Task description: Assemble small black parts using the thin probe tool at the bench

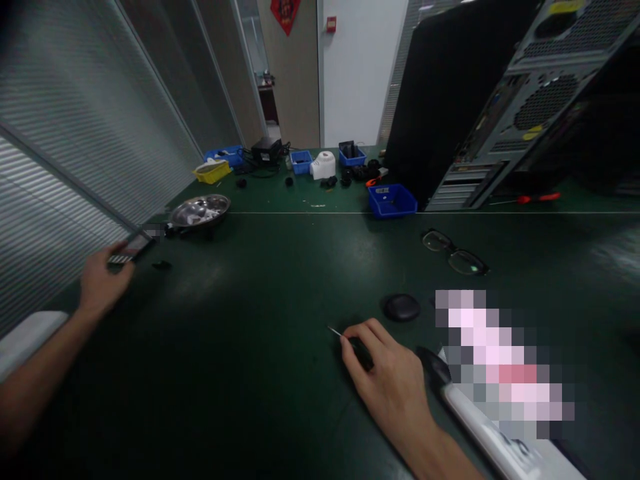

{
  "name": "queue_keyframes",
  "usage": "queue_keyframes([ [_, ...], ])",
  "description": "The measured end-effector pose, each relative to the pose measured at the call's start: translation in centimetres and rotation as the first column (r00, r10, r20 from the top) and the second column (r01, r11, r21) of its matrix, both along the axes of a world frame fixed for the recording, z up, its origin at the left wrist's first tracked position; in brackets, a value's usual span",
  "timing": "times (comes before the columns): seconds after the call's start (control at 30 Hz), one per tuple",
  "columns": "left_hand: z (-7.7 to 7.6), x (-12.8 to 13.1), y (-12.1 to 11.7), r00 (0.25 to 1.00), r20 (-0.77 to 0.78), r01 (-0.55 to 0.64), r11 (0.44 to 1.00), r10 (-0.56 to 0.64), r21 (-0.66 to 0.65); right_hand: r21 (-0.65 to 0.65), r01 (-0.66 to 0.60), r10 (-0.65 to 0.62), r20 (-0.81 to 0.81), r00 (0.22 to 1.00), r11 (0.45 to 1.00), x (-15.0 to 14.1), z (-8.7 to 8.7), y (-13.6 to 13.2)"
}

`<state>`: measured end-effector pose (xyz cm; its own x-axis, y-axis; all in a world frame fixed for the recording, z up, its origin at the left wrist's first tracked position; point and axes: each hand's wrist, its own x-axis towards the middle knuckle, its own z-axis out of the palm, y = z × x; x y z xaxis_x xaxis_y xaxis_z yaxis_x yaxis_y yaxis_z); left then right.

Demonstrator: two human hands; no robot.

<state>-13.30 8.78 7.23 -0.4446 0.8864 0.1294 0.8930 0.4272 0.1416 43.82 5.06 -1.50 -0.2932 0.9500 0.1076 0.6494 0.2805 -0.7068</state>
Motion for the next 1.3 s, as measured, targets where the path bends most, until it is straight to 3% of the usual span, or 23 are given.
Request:
queue_keyframes([
  [0.1,-0.7,2.5,-1.4,0.996,0.012,0.090,0.993,-0.090,-0.076,-0.003,0.003,-0.003,0.000,1.000,1.000,0.0,-0.1,-0.1],
  [0.2,-1.0,3.7,-1.7,0.995,0.000,0.102,0.992,-0.102,-0.069,-0.001,0.013,-0.013,0.005,1.000,1.000,0.1,-0.1,-0.2],
  [0.63,-1.1,3.5,-0.2,0.992,0.050,-0.115,0.993,0.115,-0.011,-0.028,0.009,-0.009,-0.002,1.000,1.000,0.2,-0.2,-0.2],
  [0.93,-0.2,3.5,-1.1,0.997,-0.033,0.066,0.992,-0.070,-0.109,-0.023,0.001,-0.001,-0.017,1.000,1.000,0.1,0.3,-0.2],
  [1.07,0.1,3.5,-0.9,0.996,-0.040,0.076,0.993,-0.080,-0.092,-0.021,0.009,-0.009,-0.020,1.000,1.000,-0.1,0.7,-0.2],
  [1.13,0.1,5.5,-0.7,0.992,-0.030,0.118,0.991,-0.119,-0.059,-0.038,0.007,-0.007,-0.024,1.000,0.999,-0.1,0.8,-0.2],
  [1.2,0.1,9.8,-0.6,0.960,0.052,0.275,0.961,-0.274,-0.025,-0.051,0.000,-0.001,-0.033,0.999,0.999,0.0,0.8,-0.2],
  [1.23,0.0,12.7,-0.7,0.909,0.127,0.398,0.917,-0.396,0.014,-0.054,-0.003,0.001,-0.037,0.999,0.999,0.0,0.8,-0.2],
  [1.3,-0.5,19.3,-1.2,0.723,0.319,0.624,0.777,-0.613,0.078,-0.051,-0.013,0.011,-0.042,0.999,0.999,0.0,0.8,-0.2],
])
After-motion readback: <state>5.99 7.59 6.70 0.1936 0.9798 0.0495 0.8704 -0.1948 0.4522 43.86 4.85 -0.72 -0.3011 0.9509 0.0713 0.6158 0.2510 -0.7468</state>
